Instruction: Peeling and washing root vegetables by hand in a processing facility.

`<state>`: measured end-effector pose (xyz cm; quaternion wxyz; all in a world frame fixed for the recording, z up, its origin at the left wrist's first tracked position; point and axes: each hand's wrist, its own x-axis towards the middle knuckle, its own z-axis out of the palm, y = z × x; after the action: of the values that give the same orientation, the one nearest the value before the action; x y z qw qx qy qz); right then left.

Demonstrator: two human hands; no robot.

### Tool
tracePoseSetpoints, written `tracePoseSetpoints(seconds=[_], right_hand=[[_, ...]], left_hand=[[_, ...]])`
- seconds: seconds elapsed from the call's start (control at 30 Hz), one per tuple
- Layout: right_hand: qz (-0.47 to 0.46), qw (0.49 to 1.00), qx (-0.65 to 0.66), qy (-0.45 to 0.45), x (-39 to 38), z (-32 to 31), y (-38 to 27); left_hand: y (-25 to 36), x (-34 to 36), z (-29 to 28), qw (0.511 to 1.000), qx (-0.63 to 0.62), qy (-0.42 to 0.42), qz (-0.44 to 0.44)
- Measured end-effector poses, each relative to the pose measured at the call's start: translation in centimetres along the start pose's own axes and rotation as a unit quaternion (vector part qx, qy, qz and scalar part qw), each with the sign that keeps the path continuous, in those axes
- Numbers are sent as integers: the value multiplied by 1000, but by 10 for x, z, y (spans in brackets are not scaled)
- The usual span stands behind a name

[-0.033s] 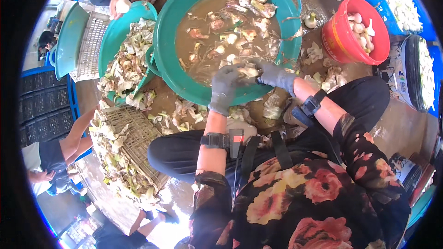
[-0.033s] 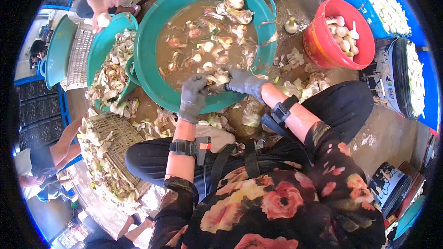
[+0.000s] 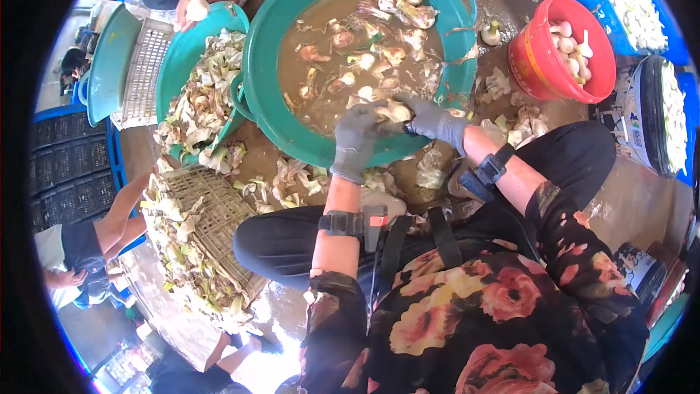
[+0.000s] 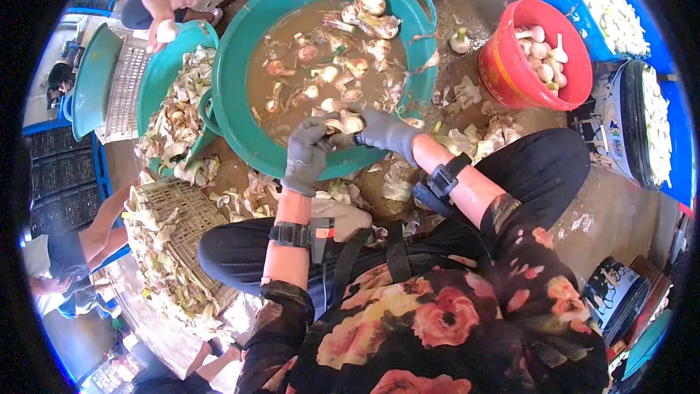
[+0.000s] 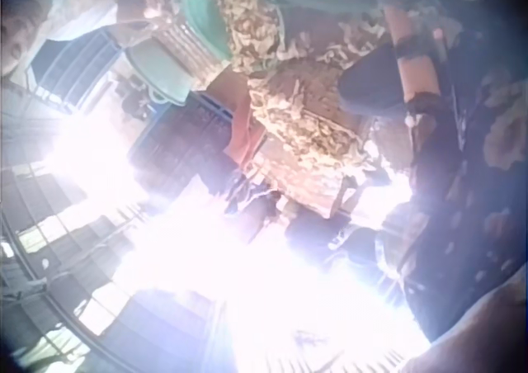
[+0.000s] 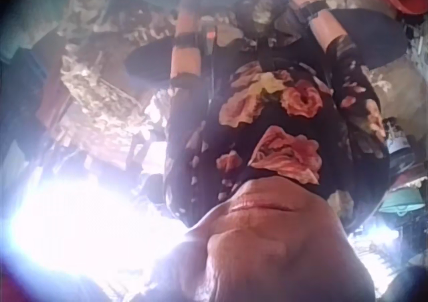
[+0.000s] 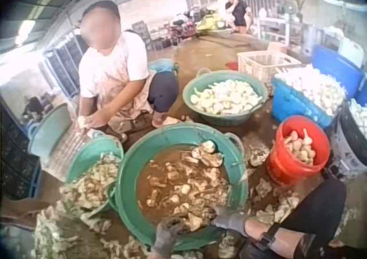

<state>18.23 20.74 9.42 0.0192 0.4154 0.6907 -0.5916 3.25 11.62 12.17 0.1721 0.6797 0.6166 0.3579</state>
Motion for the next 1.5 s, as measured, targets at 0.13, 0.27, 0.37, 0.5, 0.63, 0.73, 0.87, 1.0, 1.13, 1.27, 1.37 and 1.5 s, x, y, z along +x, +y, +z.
tracePoseSetpoints(seconds=[0.13,0.27,0.37,0.5,0.63,0.73,0.87,1.0,1.13,1.27,1.37,1.5], right_hand=[[-85,986,108,91,-3,16,9],[-74,955,282,51,-15,7,10],[-17,887,461,-28,-25,-3,15],[45,805,572,-152,-29,-3,6],[43,861,486,-143,-27,-6,15],[35,838,522,-154,-31,-4,13],[23,929,358,-92,-38,-1,9],[-42,999,-4,-4,-45,1,-4],[-87,979,174,-58,-42,-5,3],[-39,973,223,-33,-33,0,9],[-46,998,42,-7,-40,2,-1],[-104,992,-63,18,-45,10,3]], left_hand=[[10,-3,18,576,-722,178,-338],[28,3,13,686,-634,139,-329],[27,11,12,970,-132,103,-174],[16,-1,13,975,37,-143,-165],[16,-15,24,971,-88,-91,-204],[18,-22,36,978,-47,-27,-199],[23,-19,42,973,53,1,-223],[9,-12,30,979,65,-3,-194],[16,-11,29,964,13,-24,-266],[14,-14,43,988,56,50,-138],[13,-11,46,975,57,14,-216],[-5,-16,40,959,60,-99,-258]])
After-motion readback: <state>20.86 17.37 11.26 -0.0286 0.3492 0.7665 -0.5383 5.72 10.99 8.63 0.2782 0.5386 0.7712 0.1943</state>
